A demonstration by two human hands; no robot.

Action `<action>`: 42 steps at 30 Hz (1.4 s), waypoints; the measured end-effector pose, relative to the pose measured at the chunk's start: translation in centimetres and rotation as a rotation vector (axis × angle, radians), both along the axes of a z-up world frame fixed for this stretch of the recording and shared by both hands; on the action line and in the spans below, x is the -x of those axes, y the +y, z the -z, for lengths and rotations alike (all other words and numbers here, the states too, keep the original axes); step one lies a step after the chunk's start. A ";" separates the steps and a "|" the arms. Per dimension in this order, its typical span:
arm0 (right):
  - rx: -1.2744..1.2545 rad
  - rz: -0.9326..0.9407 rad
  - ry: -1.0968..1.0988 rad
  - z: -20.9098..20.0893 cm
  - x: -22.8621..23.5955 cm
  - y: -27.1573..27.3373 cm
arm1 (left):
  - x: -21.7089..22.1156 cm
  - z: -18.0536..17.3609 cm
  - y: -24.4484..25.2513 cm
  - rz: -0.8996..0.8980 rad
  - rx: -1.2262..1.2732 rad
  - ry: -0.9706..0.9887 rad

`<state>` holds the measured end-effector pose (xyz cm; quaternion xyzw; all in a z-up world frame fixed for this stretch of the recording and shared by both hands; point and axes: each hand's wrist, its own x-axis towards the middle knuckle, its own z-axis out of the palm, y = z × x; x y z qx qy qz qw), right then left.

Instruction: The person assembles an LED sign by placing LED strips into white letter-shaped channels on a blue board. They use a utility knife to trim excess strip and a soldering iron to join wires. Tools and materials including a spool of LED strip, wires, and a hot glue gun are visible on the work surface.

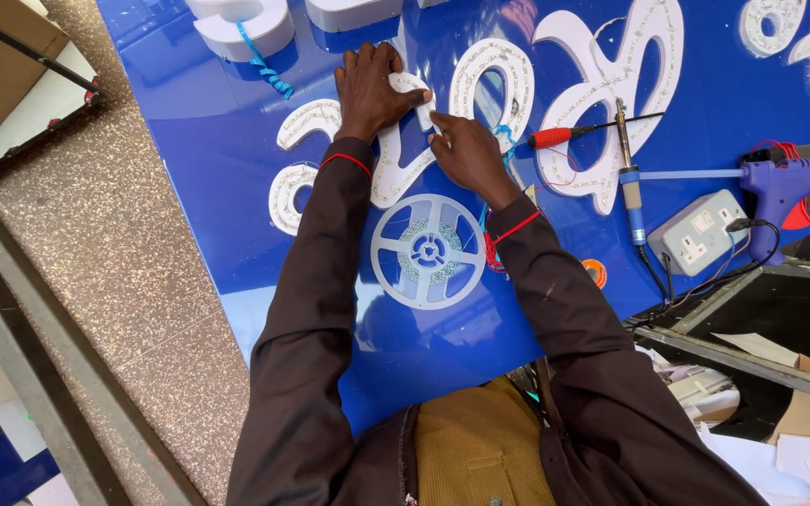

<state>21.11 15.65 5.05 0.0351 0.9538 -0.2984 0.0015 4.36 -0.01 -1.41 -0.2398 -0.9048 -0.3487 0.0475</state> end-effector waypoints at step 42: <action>1.070 0.191 -0.094 -4.5 -20.5 -4.8 | -12.2 -2.8 -2.0 0.011 -0.790 -0.732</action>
